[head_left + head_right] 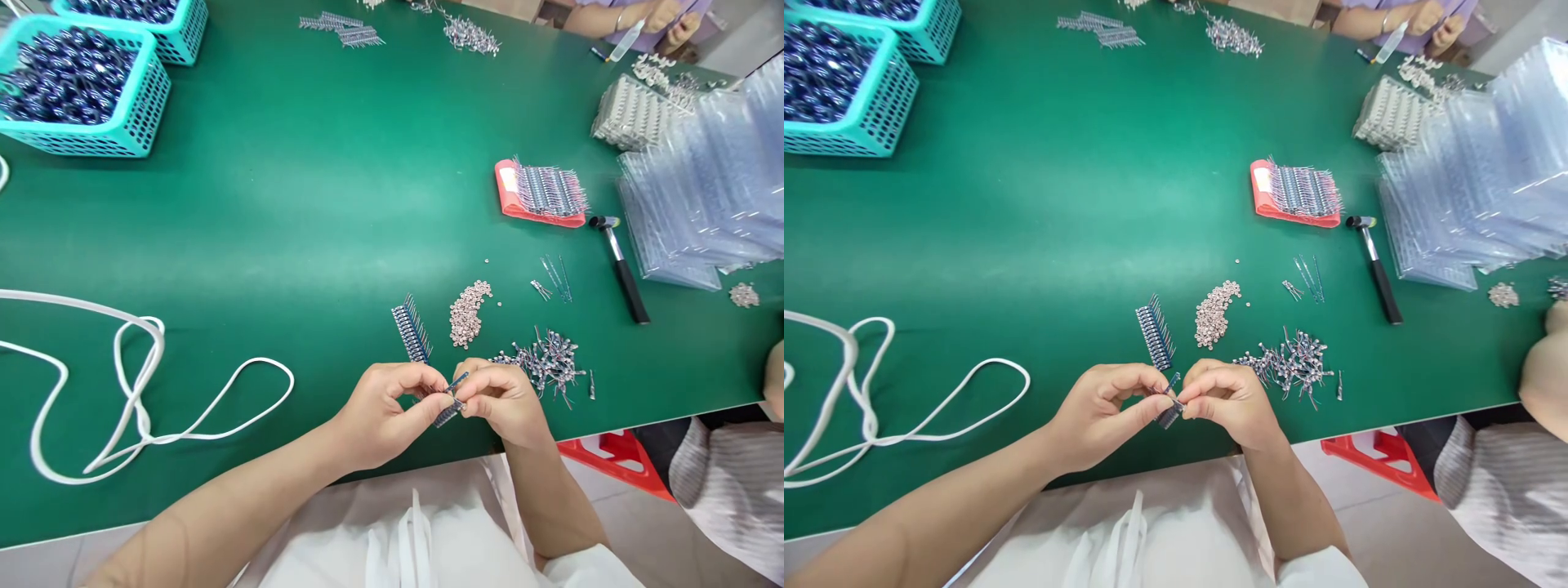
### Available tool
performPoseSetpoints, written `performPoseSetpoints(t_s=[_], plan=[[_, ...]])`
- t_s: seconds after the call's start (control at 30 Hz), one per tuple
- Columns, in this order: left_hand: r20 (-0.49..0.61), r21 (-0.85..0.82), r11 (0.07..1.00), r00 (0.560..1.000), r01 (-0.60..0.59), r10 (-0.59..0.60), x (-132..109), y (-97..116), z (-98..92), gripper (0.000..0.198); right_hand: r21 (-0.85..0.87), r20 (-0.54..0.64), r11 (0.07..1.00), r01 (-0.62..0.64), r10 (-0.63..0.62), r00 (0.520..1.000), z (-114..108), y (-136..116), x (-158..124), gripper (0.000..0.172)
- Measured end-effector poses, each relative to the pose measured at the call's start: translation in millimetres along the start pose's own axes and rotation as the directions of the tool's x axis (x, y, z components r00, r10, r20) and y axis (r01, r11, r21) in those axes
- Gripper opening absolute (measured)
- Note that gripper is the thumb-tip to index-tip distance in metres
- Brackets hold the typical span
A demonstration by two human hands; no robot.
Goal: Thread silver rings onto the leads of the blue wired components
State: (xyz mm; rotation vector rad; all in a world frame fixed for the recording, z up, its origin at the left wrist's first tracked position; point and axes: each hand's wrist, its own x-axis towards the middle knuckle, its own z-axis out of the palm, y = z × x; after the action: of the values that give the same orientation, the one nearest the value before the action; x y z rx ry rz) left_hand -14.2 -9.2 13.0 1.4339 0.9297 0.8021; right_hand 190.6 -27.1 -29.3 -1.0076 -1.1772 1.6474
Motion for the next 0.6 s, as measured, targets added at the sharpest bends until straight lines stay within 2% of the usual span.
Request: performPoseSetpoints(t_s=[0.17, 0.4, 0.6], plan=[[-0.01, -0.044, 0.998, 0.999, 0.044, -0.044, -0.7, -0.8, 1.3, 0.013, 0.007, 0.015, 1.0, 0.008, -0.009, 1.0, 0.2, -1.1, 0.4, 0.011], [-0.017, -0.173, 0.972, 0.986, 0.159, -0.165, -2.6, -5.7, 4.4, 0.009, -0.032, -0.005, 0.999, -0.022, 0.022, 1.0, 0.3, -2.4, -0.1, 0.012], [-0.055, -0.081, 0.991, 0.992, 0.106, -0.111, -2.5, -3.7, 4.0, 0.01, -0.05, -0.016, 0.999, -0.016, 0.015, 1.0, 0.3, -2.0, -0.4, 0.01]])
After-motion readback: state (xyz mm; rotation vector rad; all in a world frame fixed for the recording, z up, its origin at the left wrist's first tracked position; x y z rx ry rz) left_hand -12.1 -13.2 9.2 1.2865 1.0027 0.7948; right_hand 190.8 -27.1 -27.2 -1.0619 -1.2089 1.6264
